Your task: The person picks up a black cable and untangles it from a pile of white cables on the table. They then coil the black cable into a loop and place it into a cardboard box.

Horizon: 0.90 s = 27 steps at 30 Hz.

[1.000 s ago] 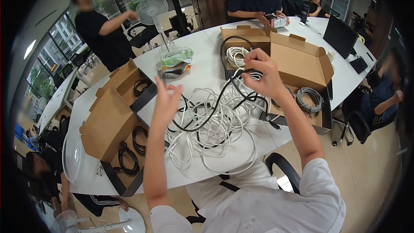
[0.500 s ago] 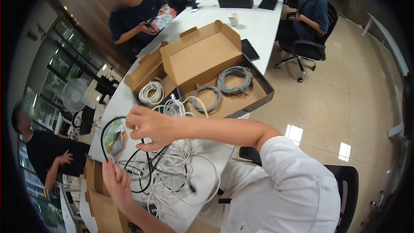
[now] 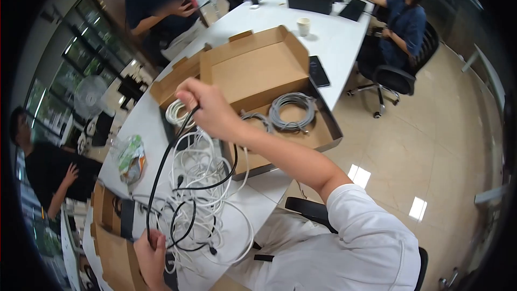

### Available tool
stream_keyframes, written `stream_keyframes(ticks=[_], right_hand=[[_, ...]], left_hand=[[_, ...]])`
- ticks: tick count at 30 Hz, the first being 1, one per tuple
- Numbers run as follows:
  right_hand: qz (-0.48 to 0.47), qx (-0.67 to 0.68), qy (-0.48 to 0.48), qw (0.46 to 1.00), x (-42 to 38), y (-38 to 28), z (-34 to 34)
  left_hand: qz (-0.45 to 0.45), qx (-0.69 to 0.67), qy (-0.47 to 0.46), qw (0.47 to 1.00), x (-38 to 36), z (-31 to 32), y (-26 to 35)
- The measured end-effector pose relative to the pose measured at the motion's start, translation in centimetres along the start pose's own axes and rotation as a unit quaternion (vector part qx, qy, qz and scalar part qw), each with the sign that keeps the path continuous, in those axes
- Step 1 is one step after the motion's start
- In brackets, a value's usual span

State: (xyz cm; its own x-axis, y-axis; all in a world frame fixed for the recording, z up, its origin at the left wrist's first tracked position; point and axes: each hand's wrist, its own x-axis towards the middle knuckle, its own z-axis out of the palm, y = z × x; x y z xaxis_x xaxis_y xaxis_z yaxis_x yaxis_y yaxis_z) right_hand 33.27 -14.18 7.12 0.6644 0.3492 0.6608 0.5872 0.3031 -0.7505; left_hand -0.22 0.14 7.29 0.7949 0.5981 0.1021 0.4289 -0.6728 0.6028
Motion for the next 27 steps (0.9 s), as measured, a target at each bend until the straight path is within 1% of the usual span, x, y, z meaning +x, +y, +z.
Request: stream_keyframes(ticks=[1,2,3,4,5,6,7,9,10,12,13,15,16,17,18,20,21,22,23,24,27], right_hand=[[-0.016,0.030,0.018,0.999,0.5,0.0,0.4],[-0.023,0.054,0.022,0.998,1.0,-0.3,0.4],[0.005,0.083,0.006,0.997,1.8,-1.8,-0.1],[-0.064,0.062,0.038,0.995,2.9,-1.7,0.1],[0.012,0.114,-0.020,0.993,3.5,-3.4,-0.4],[0.036,0.127,-0.020,0.991,3.8,-5.1,-0.1],[0.037,0.129,-0.031,0.990,4.3,-5.9,0.0],[0.024,0.129,-0.064,0.989,5.9,-6.7,0.1],[0.011,0.127,-0.082,0.988,6.8,-6.7,0.1],[0.018,0.143,-0.096,0.985,8.9,-6.0,0.2],[0.029,0.129,-0.089,0.987,9.3,-6.7,0.6],[0.001,0.123,-0.025,0.992,10.3,-8.0,2.0],[-0.013,0.121,0.007,0.993,10.8,-8.4,2.8],[-0.104,0.056,0.057,0.991,11.5,-7.8,3.2],[-0.175,0.023,0.093,0.980,12.0,-7.2,3.9],[-0.313,-0.039,0.165,0.934,12.4,-6.1,5.4],[-0.354,-0.166,0.204,0.898,12.4,-5.0,5.5],[-0.306,-0.236,0.171,0.907,11.5,-4.7,5.9],[-0.370,-0.230,0.135,0.890,11.0,-3.9,6.4],[-0.432,-0.225,0.098,0.868,10.5,-2.8,6.9],[-0.458,-0.278,0.003,0.844,8.3,0.4,7.6]], left_hand=[[0.022,0.033,0.025,0.999,0.5,0.8,-1.6],[-0.004,0.053,0.035,0.998,0.7,1.3,-2.7],[-0.004,0.148,0.052,0.988,0.7,1.7,-2.5],[-0.049,0.085,0.016,0.995,0.8,1.8,-3.0],[-0.051,0.044,0.015,0.998,0.6,2.2,-3.5],[-0.043,-0.020,0.006,0.999,0.3,2.9,-4.5],[-0.025,0.006,-0.043,0.999,-0.2,3.1,-4.4],[0.064,-0.064,-0.122,0.988,-1.2,4.9,-4.3],[0.075,-0.114,-0.141,0.981,-1.9,5.8,-3.6],[0.110,-0.212,-0.184,0.953,-2.8,6.9,-2.4],[0.093,-0.243,-0.144,0.955,-3.1,6.3,-1.8],[0.058,-0.301,-0.065,0.950,-3.6,4.6,-0.3],[0.071,-0.337,-0.028,0.938,-3.7,3.7,-0.7],[0.083,-0.371,0.009,0.925,-3.8,2.4,-1.5],[0.096,-0.403,0.046,0.909,-3.7,1.2,-2.1],[0.111,-0.420,0.125,0.892,-2.9,-1.0,-2.2],[0.118,-0.395,0.196,0.890,-2.2,-1.8,-2.0],[0.112,-0.369,0.285,0.878,-1.3,-2.2,-2.6],[0.099,-0.427,0.303,0.846,-0.6,-3.0,-2.8],[0.087,-0.484,0.319,0.810,0.1,-3.9,-3.1],[0.079,-0.575,0.305,0.755,1.5,-5.7,-4.1]])
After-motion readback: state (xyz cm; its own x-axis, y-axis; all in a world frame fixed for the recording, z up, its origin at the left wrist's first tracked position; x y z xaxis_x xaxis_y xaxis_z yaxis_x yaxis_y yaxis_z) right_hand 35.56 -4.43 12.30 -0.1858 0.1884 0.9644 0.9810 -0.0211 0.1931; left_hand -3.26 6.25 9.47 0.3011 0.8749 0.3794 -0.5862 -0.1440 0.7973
